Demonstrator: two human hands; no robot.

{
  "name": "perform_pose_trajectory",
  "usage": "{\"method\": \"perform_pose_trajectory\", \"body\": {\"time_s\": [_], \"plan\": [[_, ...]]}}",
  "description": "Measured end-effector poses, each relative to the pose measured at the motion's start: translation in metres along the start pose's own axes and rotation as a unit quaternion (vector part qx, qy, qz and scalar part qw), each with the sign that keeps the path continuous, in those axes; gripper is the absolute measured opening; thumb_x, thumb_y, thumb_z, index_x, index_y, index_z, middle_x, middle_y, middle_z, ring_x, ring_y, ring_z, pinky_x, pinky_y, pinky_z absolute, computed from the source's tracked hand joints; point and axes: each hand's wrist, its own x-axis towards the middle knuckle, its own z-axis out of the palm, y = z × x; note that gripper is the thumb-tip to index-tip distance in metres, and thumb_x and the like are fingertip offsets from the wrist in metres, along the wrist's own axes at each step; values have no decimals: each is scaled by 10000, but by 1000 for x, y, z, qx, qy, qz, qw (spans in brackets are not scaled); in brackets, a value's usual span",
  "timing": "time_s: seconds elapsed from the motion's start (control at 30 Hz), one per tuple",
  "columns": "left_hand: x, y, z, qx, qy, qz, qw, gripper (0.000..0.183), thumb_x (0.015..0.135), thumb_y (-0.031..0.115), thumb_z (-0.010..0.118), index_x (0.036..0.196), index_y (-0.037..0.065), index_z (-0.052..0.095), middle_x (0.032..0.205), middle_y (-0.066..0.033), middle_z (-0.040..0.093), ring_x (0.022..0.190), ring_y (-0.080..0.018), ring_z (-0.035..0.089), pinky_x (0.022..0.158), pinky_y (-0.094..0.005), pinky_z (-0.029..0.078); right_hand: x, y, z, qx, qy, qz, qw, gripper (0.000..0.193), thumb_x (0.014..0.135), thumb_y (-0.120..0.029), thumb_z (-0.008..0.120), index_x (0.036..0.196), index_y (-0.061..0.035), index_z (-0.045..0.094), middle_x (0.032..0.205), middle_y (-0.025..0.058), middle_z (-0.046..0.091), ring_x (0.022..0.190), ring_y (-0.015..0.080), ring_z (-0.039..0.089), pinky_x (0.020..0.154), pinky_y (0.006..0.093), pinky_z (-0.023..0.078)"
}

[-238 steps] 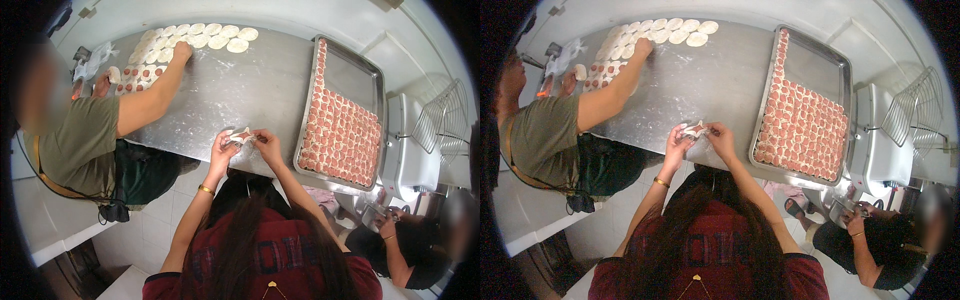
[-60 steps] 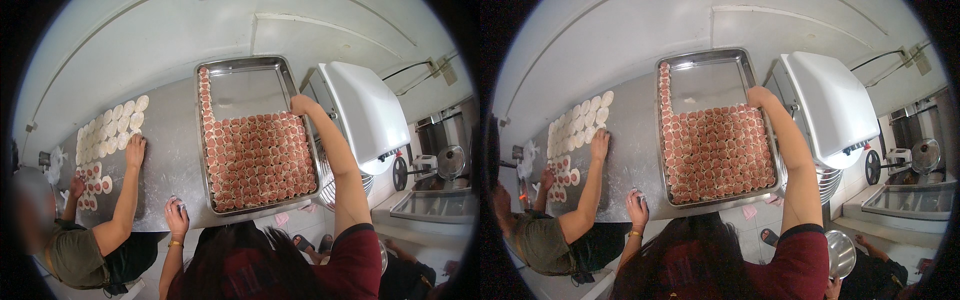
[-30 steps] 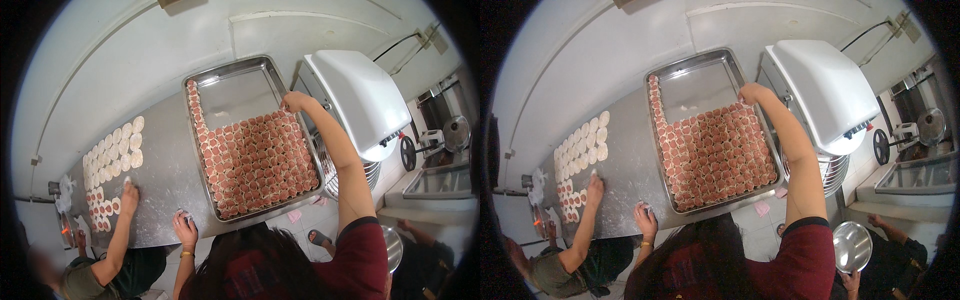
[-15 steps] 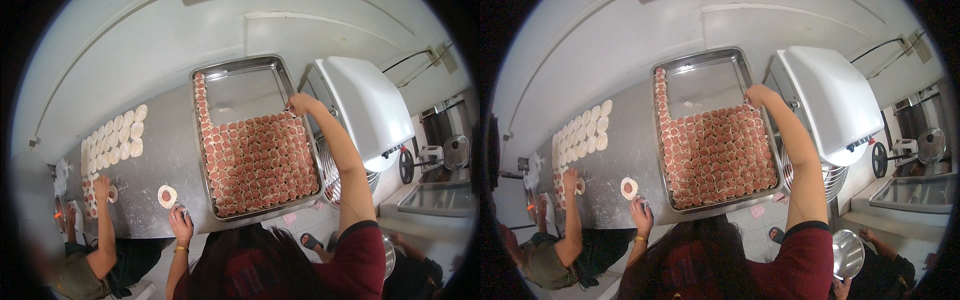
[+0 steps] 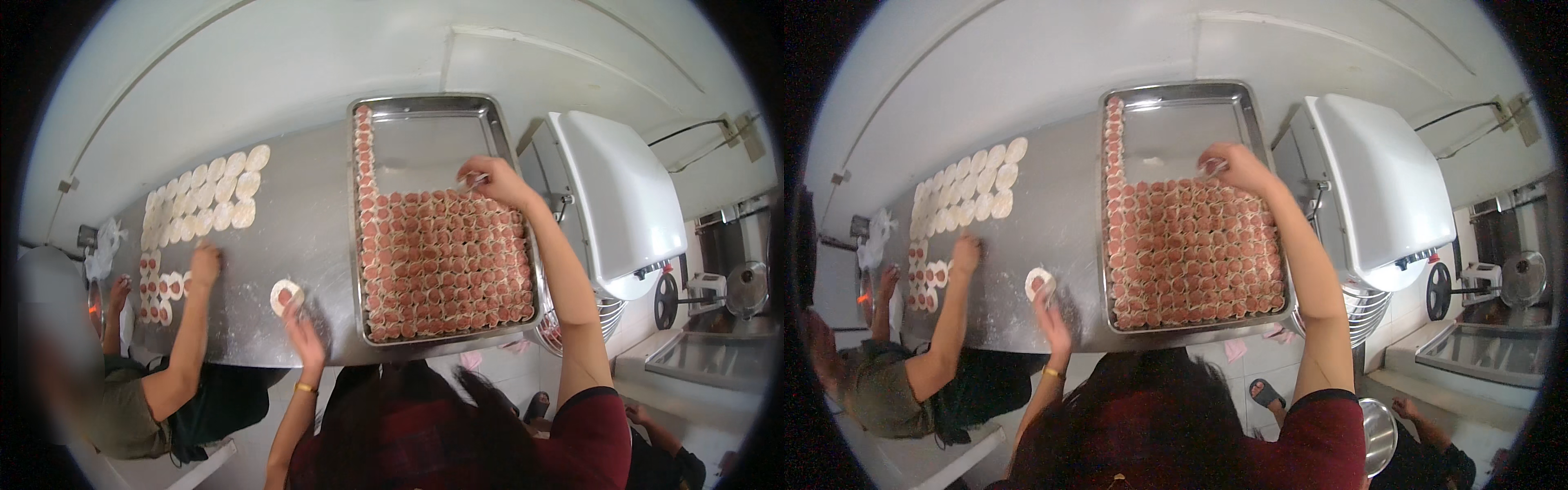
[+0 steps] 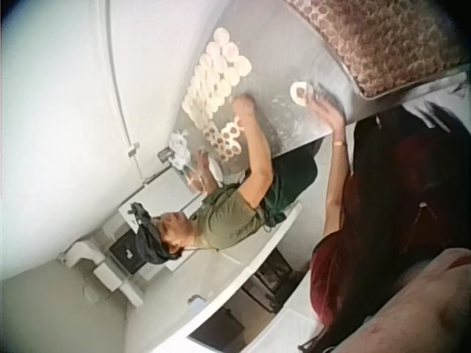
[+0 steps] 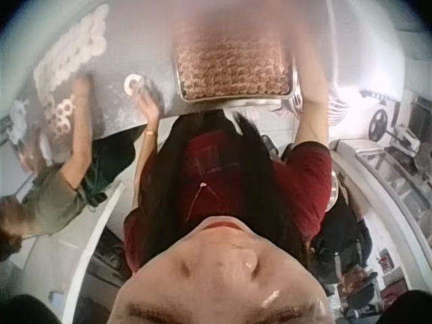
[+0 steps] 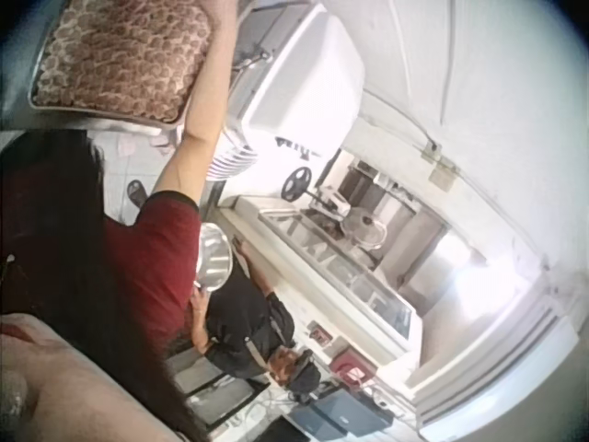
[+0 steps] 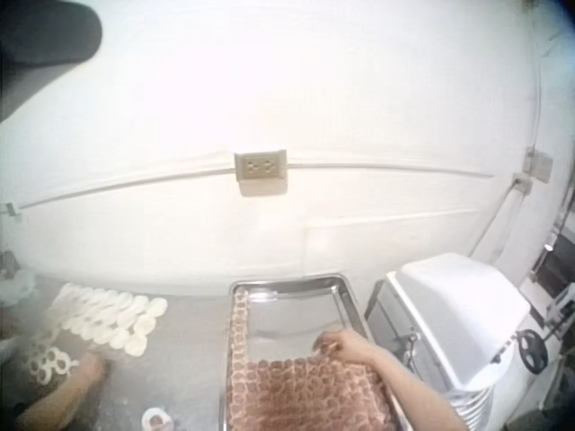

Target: The person places small meat portions onto round dough discs, folds them into dumplings, and arranges them on a metal tray. Another person works alongside, performing the same task on the same table.

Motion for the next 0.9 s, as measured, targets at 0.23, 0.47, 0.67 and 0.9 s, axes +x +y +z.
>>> {"method": "perform_pose_trajectory", "body": {"time_s": [0.23, 0.47, 0.67, 0.9], "plan": [[48, 89, 66, -616, -147, -404, 660, 379, 993, 290, 326, 1239, 19, 427, 1280, -125, 469, 1217, -259, 439, 1019, -385, 362, 7, -113, 125, 180, -129, -22, 975, 311, 643, 49, 601, 951, 10, 610, 970, 123, 580, 850, 277, 611, 779, 351, 492], [43, 92, 60, -639, -108, -423, 633, 289, 991, 236, 316, 1156, 50, 463, 1068, -49, 570, 977, -157, 567, 823, -313, 482, -11, -153, 176, 29, -49, -84, 995, 405, 616, -37, 656, 1017, -26, 593, 962, 140, 569, 895, 326, 570, 748, 401, 479], [36, 83, 60, -673, -73, -450, 582, 199, 957, 175, 377, 1050, 46, 496, 943, -27, 587, 852, -127, 597, 755, -270, 519, -20, -161, 194, -13, 8, -62, 998, 325, 661, 19, 605, 984, -18, 606, 952, 136, 572, 866, 313, 590, 734, 378, 490], [31, 68, 61, -702, -147, -421, 555, 196, 938, 163, 381, 1025, 45, 511, 964, -45, 592, 871, -159, 595, 750, -317, 520, -28, -167, 188, 39, -26, -23, 999, 329, 624, 8, 617, 952, -16, 606, 931, 159, 569, 872, 351, 577, 756, 410, 482]]}}
